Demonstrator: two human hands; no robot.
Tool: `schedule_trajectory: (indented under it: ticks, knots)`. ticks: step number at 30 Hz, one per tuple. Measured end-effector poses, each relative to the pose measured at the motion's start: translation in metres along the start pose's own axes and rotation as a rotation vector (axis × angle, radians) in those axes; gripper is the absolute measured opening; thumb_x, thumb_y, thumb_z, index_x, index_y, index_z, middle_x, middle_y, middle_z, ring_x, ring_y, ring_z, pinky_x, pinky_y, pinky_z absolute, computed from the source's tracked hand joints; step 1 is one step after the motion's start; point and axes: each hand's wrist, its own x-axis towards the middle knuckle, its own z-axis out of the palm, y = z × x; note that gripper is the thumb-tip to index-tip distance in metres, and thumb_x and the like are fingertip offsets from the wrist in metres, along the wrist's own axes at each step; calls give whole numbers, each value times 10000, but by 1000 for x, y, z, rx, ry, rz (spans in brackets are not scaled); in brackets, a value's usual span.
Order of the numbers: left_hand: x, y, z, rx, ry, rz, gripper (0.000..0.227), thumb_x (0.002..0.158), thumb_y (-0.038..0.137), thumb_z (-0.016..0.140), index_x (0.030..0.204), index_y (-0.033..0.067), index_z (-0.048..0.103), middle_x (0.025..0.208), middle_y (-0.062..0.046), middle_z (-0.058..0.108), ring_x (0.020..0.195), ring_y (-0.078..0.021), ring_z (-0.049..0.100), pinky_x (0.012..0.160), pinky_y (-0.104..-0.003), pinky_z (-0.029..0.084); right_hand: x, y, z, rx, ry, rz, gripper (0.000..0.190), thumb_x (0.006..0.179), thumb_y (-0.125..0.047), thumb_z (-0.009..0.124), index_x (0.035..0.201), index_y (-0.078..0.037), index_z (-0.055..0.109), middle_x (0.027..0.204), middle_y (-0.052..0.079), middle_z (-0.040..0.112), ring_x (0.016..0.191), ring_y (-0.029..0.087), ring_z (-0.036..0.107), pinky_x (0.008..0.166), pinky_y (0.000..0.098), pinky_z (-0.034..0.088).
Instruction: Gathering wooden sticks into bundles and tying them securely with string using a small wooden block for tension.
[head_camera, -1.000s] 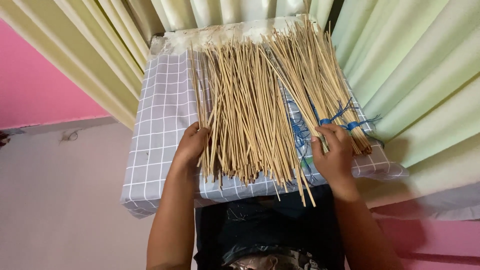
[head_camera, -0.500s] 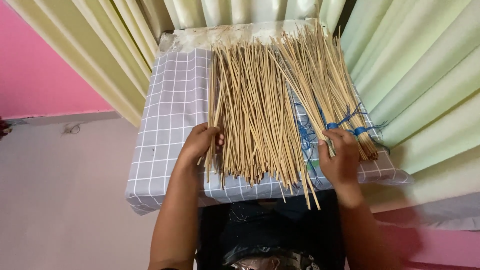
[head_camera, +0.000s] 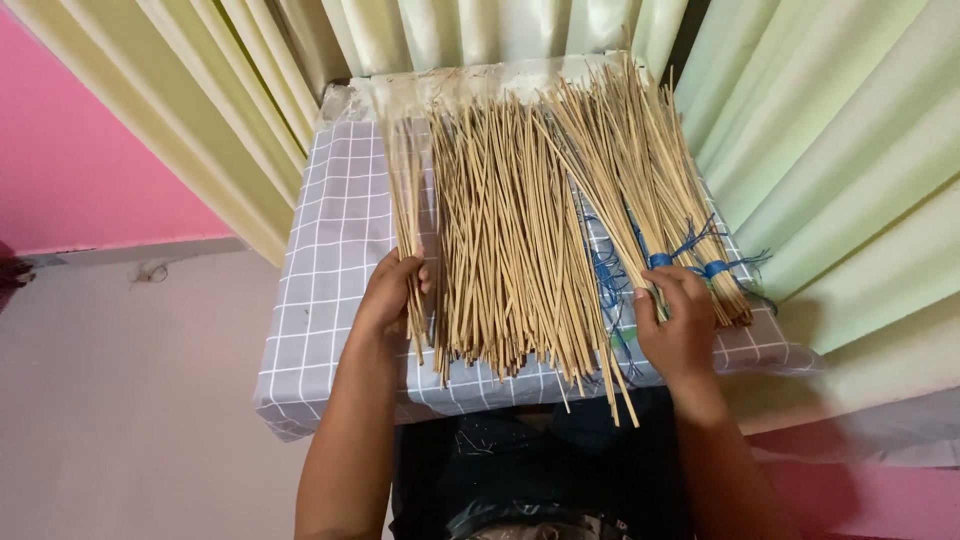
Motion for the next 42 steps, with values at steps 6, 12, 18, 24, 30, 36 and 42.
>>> schedule_trajectory:
  ticks: [6,12,18,24,30,36,42]
  knots:
    - [-11,10,3,-276,-87,-2,119,1044,60,484,1163,70,485,734,12,410,571,-88,431,476,-204,404,-2,4,2,5,0,-5,202,927,-104,751,1128,-87,753,1097,127,665,1033,382,692,922,485,528]
    - [-23,40,17,-149,85,339,144,1113,275,401,1019,191,471,621,56,299,430,-67,346,358,-187,272,-2,1,2,16,20,-5,187,919,-101,750,1106,-98,758,1067,115,674,1003,387,699,908,484,534]
    - [-56,59,24,389,179,779,224,1125,263,357,1060,83,473,587,-13,475,458,-135,477,452,-232,389,1,-2,-4,6,-5,-10,174,935,-102,741,1109,-100,751,1071,111,680,1002,368,705,898,480,537]
    - [-73,18,36,520,316,466,243,1117,240,420,979,87,549,641,-62,533,613,-205,523,629,-363,468,-1,3,-1,24,-23,13,162,944,-105,728,1105,-101,750,1061,98,682,1007,367,706,894,483,540]
    - [-65,10,31,560,316,460,243,1092,277,490,1066,71,616,720,-68,566,693,-195,543,671,-374,474,-10,17,2,-126,268,-214,186,977,-159,684,1160,-128,690,1205,88,612,1107,315,622,959,448,473]
    - [-139,31,115,127,-80,175,578,1066,399,465,622,50,586,451,-114,541,432,-203,486,490,-321,393,-15,-101,-7,375,-156,-107,186,966,-199,630,1067,-79,730,988,117,700,946,373,697,850,449,523]
    - [-156,13,143,92,-153,650,326,1124,214,352,1376,56,484,1326,-119,610,1191,-215,576,1109,-417,458,-34,-153,-10,929,-594,223,707,1090,-446,261,1608,33,223,800,23,549,619,121,429,571,276,392]
